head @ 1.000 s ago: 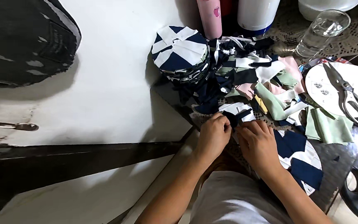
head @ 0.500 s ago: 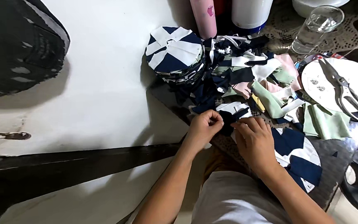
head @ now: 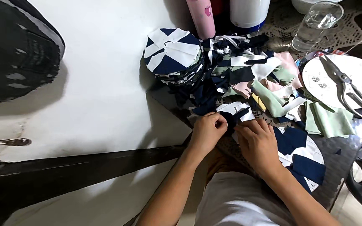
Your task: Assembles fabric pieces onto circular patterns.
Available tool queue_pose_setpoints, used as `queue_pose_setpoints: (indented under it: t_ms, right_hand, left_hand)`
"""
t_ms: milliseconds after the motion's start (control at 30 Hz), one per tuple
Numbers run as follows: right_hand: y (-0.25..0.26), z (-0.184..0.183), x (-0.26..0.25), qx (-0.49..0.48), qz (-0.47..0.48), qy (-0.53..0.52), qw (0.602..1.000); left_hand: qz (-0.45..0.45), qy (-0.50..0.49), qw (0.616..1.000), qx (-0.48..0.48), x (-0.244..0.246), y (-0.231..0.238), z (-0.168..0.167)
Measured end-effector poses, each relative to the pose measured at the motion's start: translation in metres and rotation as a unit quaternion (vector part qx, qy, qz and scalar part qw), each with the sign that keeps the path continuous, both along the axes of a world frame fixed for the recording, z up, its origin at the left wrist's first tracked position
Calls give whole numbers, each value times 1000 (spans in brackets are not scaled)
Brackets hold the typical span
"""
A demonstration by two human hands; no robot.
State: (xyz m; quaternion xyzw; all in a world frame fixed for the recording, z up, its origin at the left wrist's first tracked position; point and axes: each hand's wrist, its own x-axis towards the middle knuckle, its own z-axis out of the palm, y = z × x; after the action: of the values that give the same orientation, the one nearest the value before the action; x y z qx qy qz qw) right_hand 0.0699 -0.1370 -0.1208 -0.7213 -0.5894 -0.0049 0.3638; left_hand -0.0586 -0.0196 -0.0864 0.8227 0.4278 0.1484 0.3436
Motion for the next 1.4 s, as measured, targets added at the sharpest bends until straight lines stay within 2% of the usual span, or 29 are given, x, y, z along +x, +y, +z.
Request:
queue_pose_setpoints:
  t_ms: [133,333,433,600,700,767,833,867,933,1000,1067,1200,1267,1400]
  right_hand:
    - [0,-1,-3,5,3,8,1000]
    - [8,0,-5,-1,8,-10,1000]
    - [12,-4,-4,-24,8,-34,999]
    - [14,-2,-2,-37,10,-40,998]
    - [14,-1,-3,-44,11,-27,999]
    - [11,5,-2,-42,17,30,999]
    - [3,20,0,-46,44,179,982]
    - [-3,30,3,-56,63,277,957]
    - [-15,48,10,-75,99,458,880]
    - [-27,57,14,-67,132,546,825]
    - [-40,59,16,-53,158,551,818]
    - [-78,64,22,-21,214,479,851]
    - [-98,66,24,-12,241,464,852]
    - [-128,56,30,11,230,479,847]
  left_hand:
    - [21,-64,990,-121,-9,13,-4]
    - [39,-104,977,-184,-10,18,-2]
    - [59,-162,958,-228,-13,20,-1]
    - [78,-275,895,-343,-22,22,5]
    - [78,-326,836,-435,-29,22,5]
    - [57,-359,788,-497,-34,20,3]
    - [14,-388,744,-544,-37,15,-1]
    - [-10,-393,731,-558,-37,11,-2]
    - [-63,-395,714,-574,-35,1,-5]
    - [-118,-389,699,-588,-30,-11,-7]
    - [-168,-380,673,-612,-25,-23,-10]
    - [-209,-367,593,-686,-19,-56,-15]
    - [-221,-346,565,-716,-15,-73,-13]
    - [-288,-290,557,-723,1,-88,-9]
